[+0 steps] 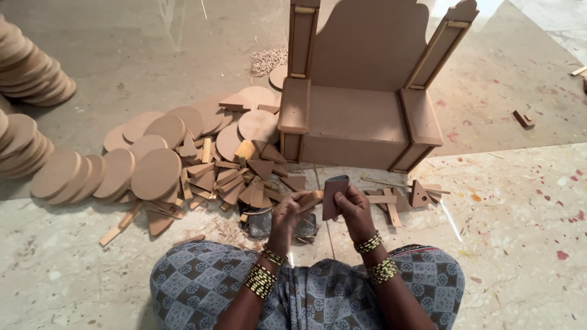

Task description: The person sits on the floor and sands small wooden cut pieces one at a time using a sanding block, rubbing the block over each piece and setting it back on the floor among a pile of similar wooden parts.

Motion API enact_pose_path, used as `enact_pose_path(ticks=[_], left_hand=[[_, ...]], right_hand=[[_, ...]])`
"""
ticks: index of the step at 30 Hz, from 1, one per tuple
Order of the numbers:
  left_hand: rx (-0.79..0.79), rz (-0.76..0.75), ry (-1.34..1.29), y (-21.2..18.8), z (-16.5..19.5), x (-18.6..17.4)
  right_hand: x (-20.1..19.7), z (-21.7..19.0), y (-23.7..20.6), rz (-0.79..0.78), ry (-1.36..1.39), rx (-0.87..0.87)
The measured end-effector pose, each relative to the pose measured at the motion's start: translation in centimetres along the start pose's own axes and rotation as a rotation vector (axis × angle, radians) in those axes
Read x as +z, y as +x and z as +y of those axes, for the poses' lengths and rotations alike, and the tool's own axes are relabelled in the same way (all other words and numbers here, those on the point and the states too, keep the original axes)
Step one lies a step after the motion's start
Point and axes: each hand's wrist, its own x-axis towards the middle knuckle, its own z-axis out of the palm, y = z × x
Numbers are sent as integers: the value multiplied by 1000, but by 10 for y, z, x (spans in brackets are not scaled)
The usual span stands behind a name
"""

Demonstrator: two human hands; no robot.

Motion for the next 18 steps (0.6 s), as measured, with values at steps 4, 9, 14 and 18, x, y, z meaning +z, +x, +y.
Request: enact_pose_path(ticks=[4,9,14,18], left_hand=[[-392,-57,-561,-6,13,1],[-557,-18,-468,-7,-1,-8],[-448,131,-628,-3,-12,-4],[-487,182,-600,-3,-2,0]], right_hand=[[14,-23,-12,-113,-176,-108],[24,-42,-21,-187,-295,-143],[33,-49,-12,158,-337,-104],[37,-45,-12,122,-422,-121]])
